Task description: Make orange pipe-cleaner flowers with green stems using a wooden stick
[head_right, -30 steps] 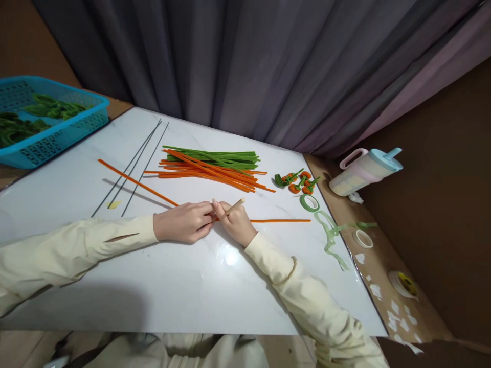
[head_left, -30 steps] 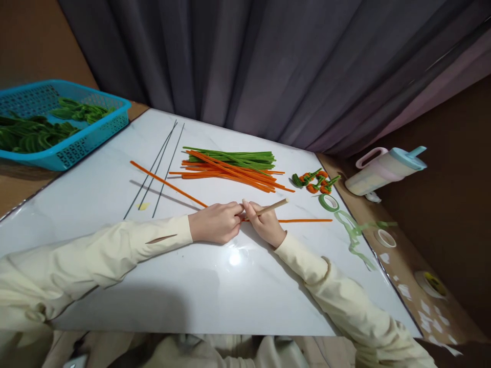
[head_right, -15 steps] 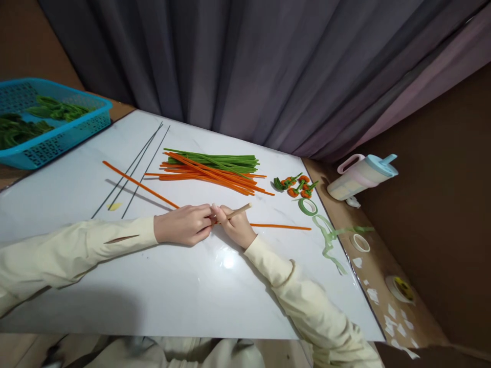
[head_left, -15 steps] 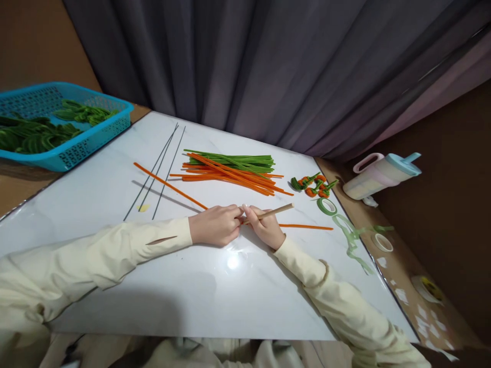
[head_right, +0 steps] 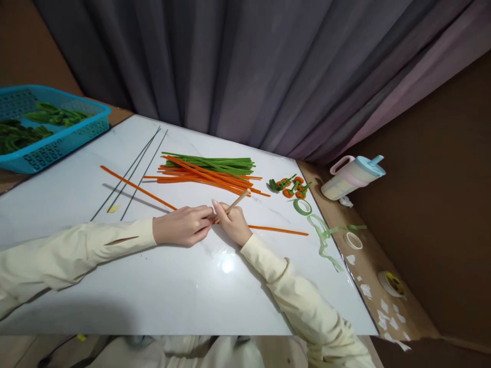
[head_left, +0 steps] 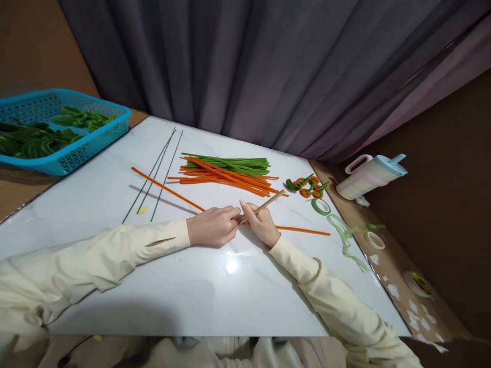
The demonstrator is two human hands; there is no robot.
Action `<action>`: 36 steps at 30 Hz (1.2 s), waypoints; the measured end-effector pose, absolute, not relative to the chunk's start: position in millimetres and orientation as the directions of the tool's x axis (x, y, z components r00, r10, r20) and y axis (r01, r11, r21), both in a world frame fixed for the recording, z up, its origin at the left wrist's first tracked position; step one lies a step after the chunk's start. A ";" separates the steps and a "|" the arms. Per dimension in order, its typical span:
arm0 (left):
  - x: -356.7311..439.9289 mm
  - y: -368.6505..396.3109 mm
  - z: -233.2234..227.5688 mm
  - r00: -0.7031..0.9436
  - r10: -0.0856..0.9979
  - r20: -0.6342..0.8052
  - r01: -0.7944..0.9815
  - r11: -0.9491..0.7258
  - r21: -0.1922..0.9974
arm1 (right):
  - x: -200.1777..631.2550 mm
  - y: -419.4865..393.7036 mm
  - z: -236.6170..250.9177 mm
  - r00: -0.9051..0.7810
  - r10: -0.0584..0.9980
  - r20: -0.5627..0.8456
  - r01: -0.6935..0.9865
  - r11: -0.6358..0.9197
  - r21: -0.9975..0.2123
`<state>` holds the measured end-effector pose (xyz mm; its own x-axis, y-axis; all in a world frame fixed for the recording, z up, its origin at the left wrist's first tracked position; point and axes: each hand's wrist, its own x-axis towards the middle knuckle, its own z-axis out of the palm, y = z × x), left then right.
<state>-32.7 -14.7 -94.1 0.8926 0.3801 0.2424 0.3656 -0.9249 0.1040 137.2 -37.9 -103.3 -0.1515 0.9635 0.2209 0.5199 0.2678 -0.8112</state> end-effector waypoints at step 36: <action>-25.7 -12.9 -84.3 0.793 0.605 0.071 0.524 -0.737 0.427 | 134.5 -46.6 -93.8 0.145 0.976 0.164 0.272 0.120 -0.955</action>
<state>-25.7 -12.9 -84.3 0.7934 0.6046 0.0707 0.5238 -0.7373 0.4265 134.5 -46.6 -93.8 0.1447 0.9757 0.1644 0.2723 0.1205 -0.9546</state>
